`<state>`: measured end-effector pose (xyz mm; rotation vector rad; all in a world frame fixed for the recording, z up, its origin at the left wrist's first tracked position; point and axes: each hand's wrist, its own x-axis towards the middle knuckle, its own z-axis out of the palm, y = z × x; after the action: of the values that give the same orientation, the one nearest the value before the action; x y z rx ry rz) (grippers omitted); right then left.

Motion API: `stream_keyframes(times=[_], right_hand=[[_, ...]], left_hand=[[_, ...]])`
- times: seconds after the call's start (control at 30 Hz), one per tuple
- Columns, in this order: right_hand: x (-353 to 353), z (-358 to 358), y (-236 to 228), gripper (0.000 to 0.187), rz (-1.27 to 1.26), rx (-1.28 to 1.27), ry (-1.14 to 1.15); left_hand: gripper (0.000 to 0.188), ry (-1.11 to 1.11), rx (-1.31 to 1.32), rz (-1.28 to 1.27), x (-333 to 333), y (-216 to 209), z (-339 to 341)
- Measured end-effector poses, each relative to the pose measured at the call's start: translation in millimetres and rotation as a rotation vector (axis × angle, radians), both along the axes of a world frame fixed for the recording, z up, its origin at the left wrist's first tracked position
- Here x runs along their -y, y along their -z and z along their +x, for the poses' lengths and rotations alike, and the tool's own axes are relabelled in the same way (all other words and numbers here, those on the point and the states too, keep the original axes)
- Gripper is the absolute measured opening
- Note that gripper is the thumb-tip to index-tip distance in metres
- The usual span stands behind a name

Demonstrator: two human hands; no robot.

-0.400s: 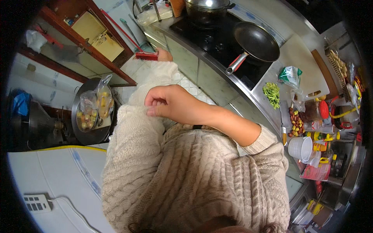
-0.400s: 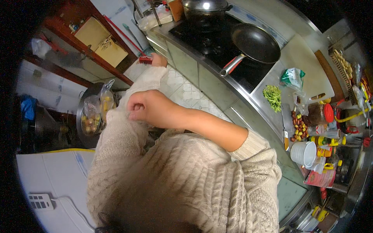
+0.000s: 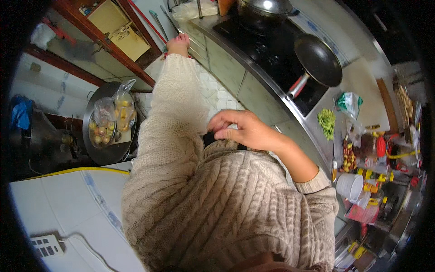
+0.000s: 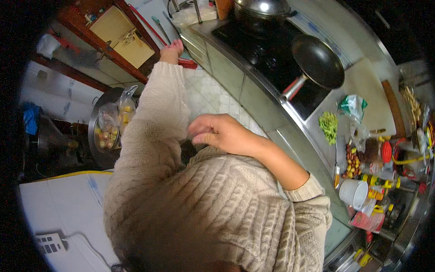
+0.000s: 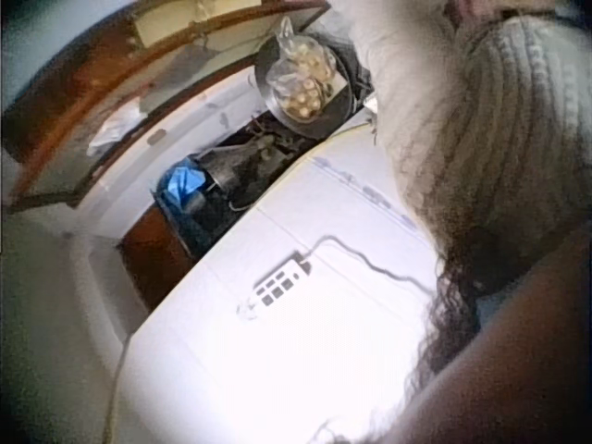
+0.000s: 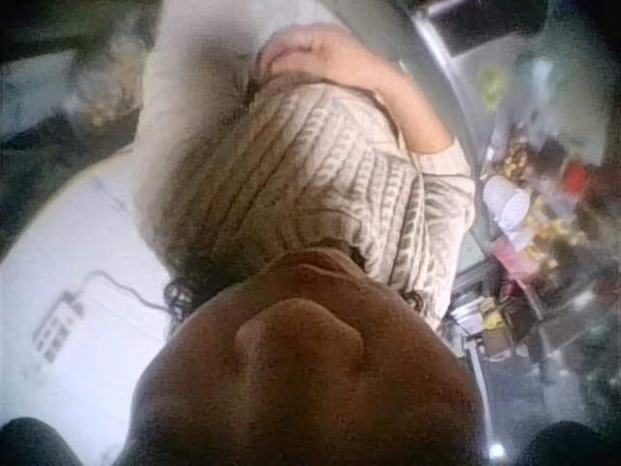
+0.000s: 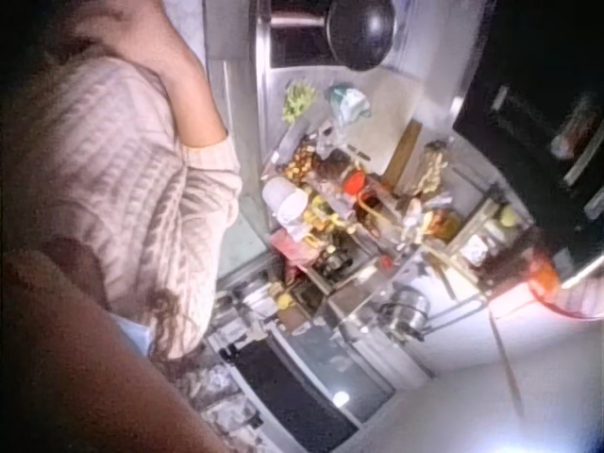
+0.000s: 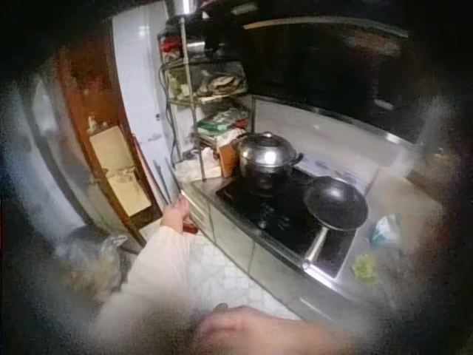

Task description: The person prepares vegetables in a kitchen, pouring oil into a pan, adding chopped green vegetables, and handling potatoes and other ingredients on the counter.

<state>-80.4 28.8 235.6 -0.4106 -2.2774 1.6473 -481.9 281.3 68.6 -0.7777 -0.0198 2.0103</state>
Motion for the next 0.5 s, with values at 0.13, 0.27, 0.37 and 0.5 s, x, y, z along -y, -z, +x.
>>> stream_keyframes(times=[0.13, 0.27, 0.37, 0.5], right_hand=[[-20, -55, 9, 0.018, 0.230, 0.183, 0.188], [-46, -115, 35, 0.014, -0.138, -0.071, 0.206], [-65, -145, 18, 0.005, -0.094, 0.079, -0.208], [-100, -170, 10, 0.004, -0.046, 0.188, -0.590]], left_hand=[[0.030, -0.052, -0.055, -0.128, -18, 31, -4], [0.025, -0.164, -0.046, -0.243, -23, 48, -38], [0.024, -0.200, -0.064, -0.372, -18, 61, -86], [0.021, -0.043, -0.261, -0.596, -45, 50, -128]])
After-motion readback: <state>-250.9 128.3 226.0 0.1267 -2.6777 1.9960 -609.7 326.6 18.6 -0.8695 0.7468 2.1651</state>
